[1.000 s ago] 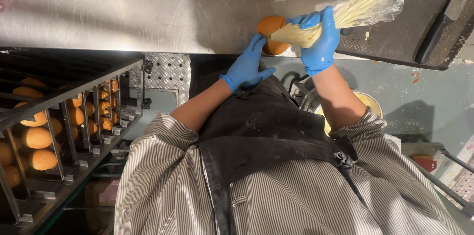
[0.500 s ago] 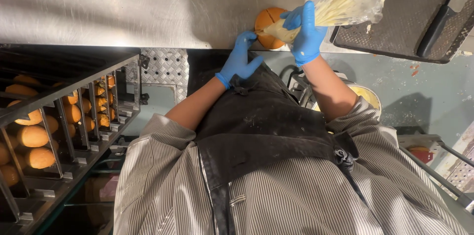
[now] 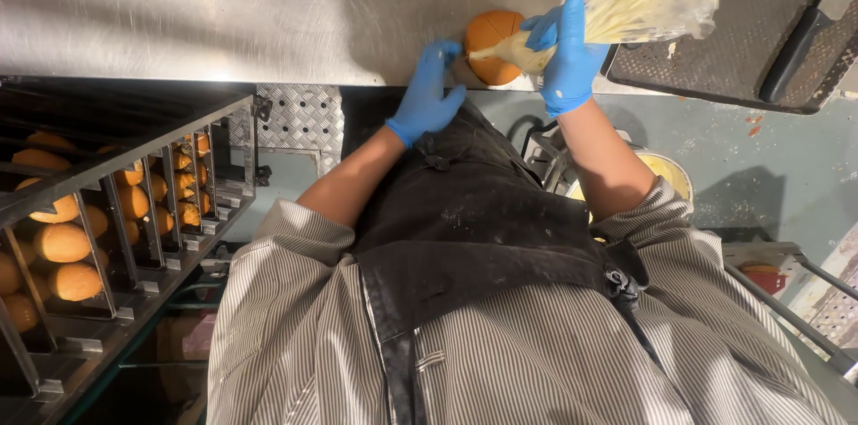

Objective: Pipe cream or batter in a star pattern onto individual bread buns on a tray.

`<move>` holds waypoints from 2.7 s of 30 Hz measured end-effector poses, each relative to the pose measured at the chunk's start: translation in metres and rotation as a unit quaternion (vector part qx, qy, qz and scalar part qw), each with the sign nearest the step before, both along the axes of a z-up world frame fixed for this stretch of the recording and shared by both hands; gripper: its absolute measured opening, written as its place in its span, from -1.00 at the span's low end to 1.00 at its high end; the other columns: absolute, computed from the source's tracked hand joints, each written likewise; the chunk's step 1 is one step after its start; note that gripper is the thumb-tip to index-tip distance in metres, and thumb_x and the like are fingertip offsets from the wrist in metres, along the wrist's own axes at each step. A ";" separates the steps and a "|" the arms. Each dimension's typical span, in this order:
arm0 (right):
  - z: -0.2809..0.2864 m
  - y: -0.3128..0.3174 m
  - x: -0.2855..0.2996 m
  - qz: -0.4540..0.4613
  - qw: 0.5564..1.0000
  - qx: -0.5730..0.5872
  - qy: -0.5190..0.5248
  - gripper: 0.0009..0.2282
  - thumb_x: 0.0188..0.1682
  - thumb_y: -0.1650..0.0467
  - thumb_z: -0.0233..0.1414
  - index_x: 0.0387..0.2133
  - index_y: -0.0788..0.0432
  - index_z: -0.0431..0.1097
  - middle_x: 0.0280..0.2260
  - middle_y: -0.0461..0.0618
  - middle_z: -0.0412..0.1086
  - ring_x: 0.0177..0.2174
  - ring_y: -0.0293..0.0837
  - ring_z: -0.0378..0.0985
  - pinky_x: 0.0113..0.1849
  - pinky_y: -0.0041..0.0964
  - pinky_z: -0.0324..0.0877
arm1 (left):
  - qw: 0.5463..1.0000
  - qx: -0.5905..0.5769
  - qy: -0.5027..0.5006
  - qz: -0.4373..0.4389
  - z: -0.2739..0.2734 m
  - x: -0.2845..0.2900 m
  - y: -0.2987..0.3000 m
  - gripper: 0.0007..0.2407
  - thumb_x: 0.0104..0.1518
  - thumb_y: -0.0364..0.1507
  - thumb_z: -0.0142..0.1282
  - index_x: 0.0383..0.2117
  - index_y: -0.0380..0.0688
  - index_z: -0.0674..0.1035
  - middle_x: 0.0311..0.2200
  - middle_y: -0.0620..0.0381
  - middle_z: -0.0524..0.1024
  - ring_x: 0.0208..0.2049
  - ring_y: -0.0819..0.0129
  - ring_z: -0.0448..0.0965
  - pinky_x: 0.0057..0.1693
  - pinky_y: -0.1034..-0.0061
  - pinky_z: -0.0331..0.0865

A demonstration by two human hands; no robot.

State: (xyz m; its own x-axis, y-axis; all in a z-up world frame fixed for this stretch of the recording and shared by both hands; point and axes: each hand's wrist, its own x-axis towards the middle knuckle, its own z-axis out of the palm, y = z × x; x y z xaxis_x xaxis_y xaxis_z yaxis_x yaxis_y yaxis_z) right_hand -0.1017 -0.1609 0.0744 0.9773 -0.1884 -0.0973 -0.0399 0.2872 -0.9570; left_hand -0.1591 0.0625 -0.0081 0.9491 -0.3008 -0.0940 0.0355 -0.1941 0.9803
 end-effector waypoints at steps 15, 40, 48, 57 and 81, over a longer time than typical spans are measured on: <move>-0.021 -0.010 -0.004 -0.047 0.999 0.000 -0.021 -0.65 0.26 0.30 -0.04 -0.53 0.25 0.30 -0.58 0.05 0.30 -0.52 -0.07 0.40 -0.18 0.00 0.55 | 0.977 0.114 -0.064 -0.169 0.068 0.045 -0.003 -0.52 -0.06 -0.64 0.05 0.11 -0.22 0.41 0.12 -0.21 0.31 0.15 -0.24 0.36 0.26 0.16 0.33; -0.009 -0.042 0.013 -0.146 0.986 0.069 0.029 -0.79 0.10 0.27 0.12 -0.43 0.12 0.33 -0.64 0.00 0.28 -0.58 -0.04 0.38 -0.35 0.12 0.48 | 0.950 0.188 -0.163 -0.190 0.048 0.068 -0.017 -0.45 0.01 -0.65 0.03 0.25 -0.15 0.39 0.28 -0.12 0.30 0.25 -0.18 0.32 0.33 0.11 0.25; 0.013 -0.104 -0.002 -0.095 0.916 0.364 0.141 -0.71 0.10 0.19 0.04 -0.27 0.21 0.39 -0.20 0.12 0.45 -0.11 0.02 0.50 0.04 -0.04 0.34 | 0.951 0.204 -0.156 -0.171 0.054 0.047 -0.017 -0.56 0.00 -0.58 0.09 0.10 -0.14 0.45 0.12 -0.10 0.40 0.10 -0.15 0.40 0.21 0.09 0.33; 0.011 -0.057 -0.021 -0.086 0.974 0.197 0.074 -0.70 0.15 0.21 0.03 -0.45 0.18 0.36 -0.46 0.07 0.38 -0.34 0.01 0.50 0.05 0.23 0.51 | 0.956 0.193 -0.130 -0.177 0.047 0.031 -0.019 -0.41 0.03 -0.56 0.11 0.30 -0.28 0.31 0.12 -0.24 0.30 0.07 -0.23 0.36 0.22 0.13 0.31; -0.026 -0.007 -0.006 -0.013 0.998 0.003 -0.061 -0.54 0.30 0.25 -0.10 -0.63 0.22 0.25 -0.60 0.04 0.28 -0.49 -0.06 0.40 -0.21 -0.13 0.46 | 0.994 0.085 -0.007 -0.072 0.038 0.040 0.003 -0.52 0.08 -0.65 -0.04 0.21 -0.29 0.31 0.18 -0.21 0.29 0.19 -0.11 0.40 0.34 0.19 0.34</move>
